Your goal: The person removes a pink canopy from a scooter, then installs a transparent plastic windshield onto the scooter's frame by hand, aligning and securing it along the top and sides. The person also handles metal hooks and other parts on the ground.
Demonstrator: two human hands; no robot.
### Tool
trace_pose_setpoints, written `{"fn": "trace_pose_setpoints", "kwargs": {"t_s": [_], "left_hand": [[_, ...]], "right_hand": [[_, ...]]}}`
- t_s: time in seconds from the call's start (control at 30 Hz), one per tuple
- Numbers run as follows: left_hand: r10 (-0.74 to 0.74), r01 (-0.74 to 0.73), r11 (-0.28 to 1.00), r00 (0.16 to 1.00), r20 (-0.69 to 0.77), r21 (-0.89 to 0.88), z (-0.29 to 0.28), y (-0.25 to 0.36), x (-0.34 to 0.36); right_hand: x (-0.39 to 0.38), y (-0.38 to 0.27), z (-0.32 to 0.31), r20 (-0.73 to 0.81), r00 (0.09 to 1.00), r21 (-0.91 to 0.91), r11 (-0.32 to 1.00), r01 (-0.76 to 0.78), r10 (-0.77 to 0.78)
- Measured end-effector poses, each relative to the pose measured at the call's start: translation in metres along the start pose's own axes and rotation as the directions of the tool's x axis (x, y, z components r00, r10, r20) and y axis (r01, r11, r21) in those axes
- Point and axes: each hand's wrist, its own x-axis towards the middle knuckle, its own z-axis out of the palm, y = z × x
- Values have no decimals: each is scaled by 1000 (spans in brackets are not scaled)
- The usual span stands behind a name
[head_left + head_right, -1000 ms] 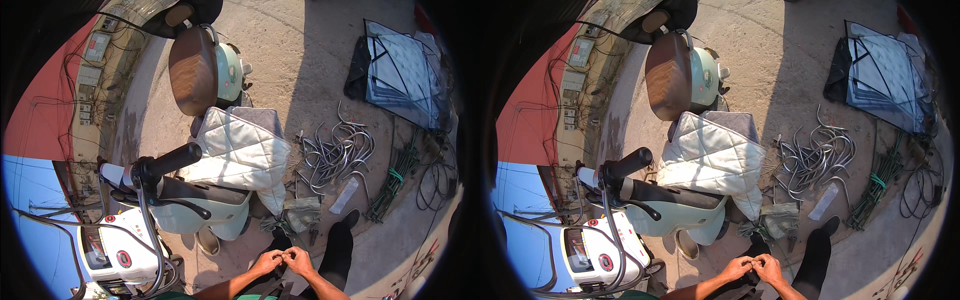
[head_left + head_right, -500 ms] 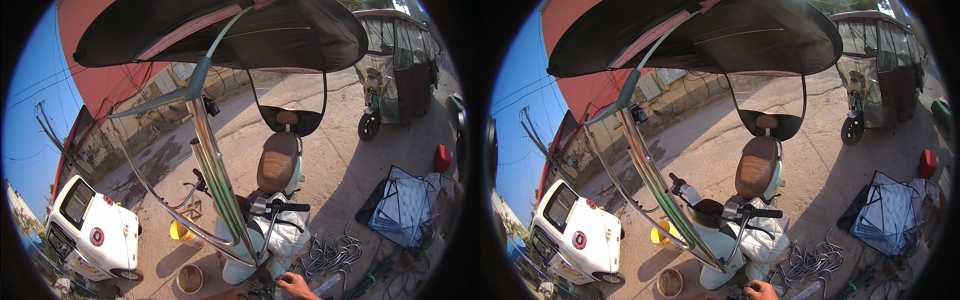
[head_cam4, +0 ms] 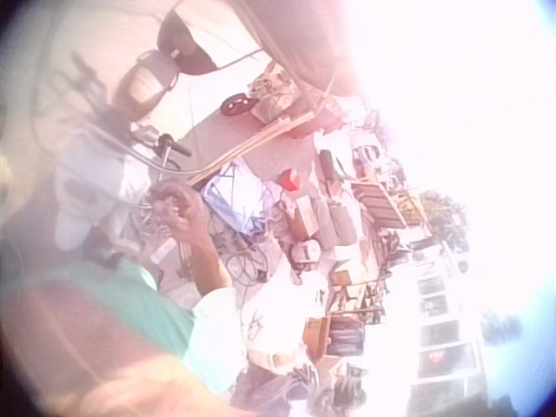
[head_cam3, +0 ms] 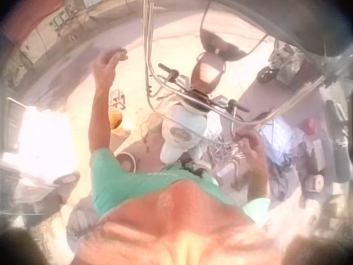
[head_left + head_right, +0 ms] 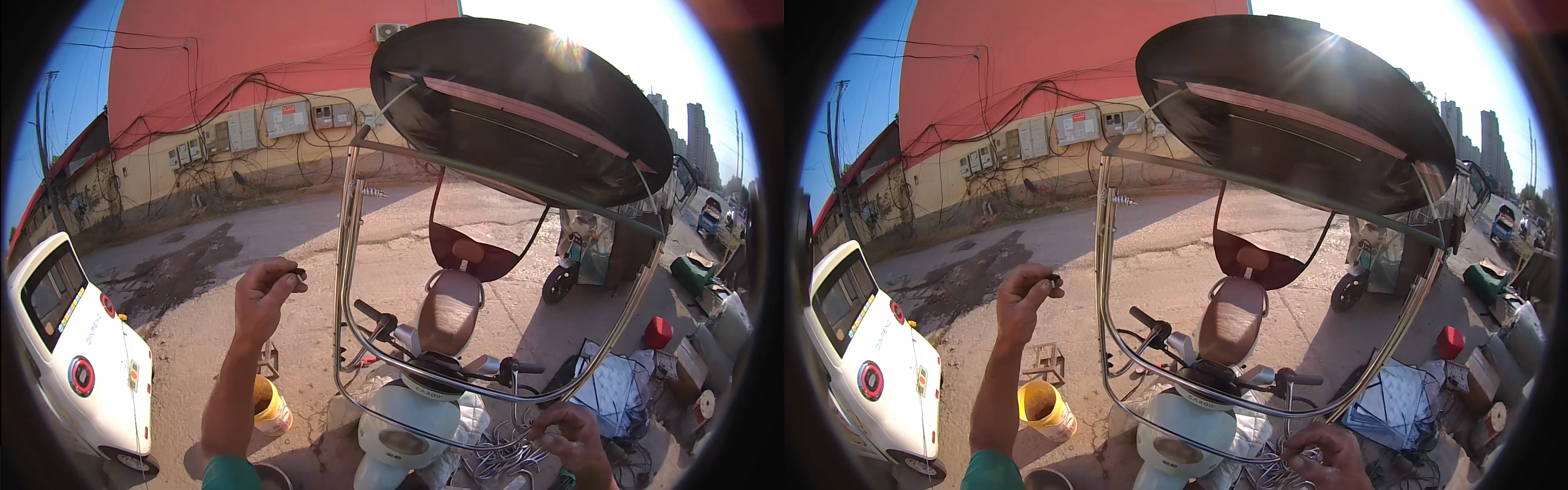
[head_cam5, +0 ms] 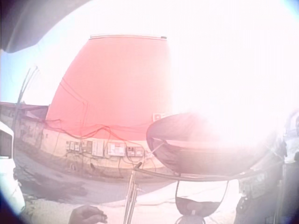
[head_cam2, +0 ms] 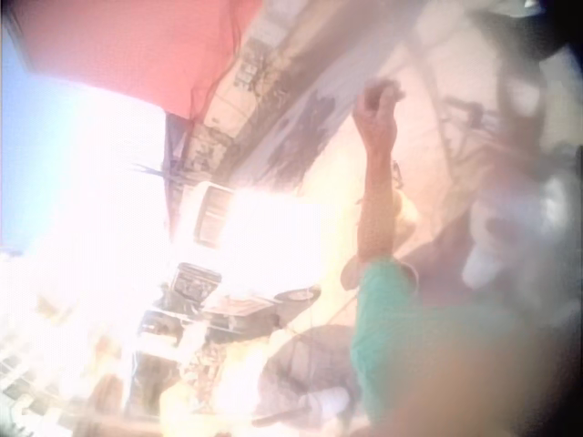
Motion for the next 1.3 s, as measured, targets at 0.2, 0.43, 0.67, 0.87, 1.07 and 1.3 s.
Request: {"fn": "trace_pose_setpoints", "kwargs": {"t_s": [0.2,0.43,0.67,0.87,1.07,1.3], "left_hand": [[78,-79,995,997,-21,-68,11,-16,162],[135,-111,976,984,117,-188,33,-27,204],[141,-76,952,969,205,-296,48,-12,204],[77,-16,951,980,185,-308,48,-23,209],[64,37,916,969,237,-398,46,-35,216],[30,131,851,955,295,-509,44,-37,220]], "right_hand": [[79,-100,70,197,942,-507,794,335,-272],[210,-151,160,215,770,-754,400,522,-600],[294,-159,196,283,668,-864,119,488,-688],[311,-155,207,254,700,-903,95,418,-667],[314,-151,210,309,663,-909,-6,417,-682],[317,-148,213,333,637,-898,-30,438,-695]]}}
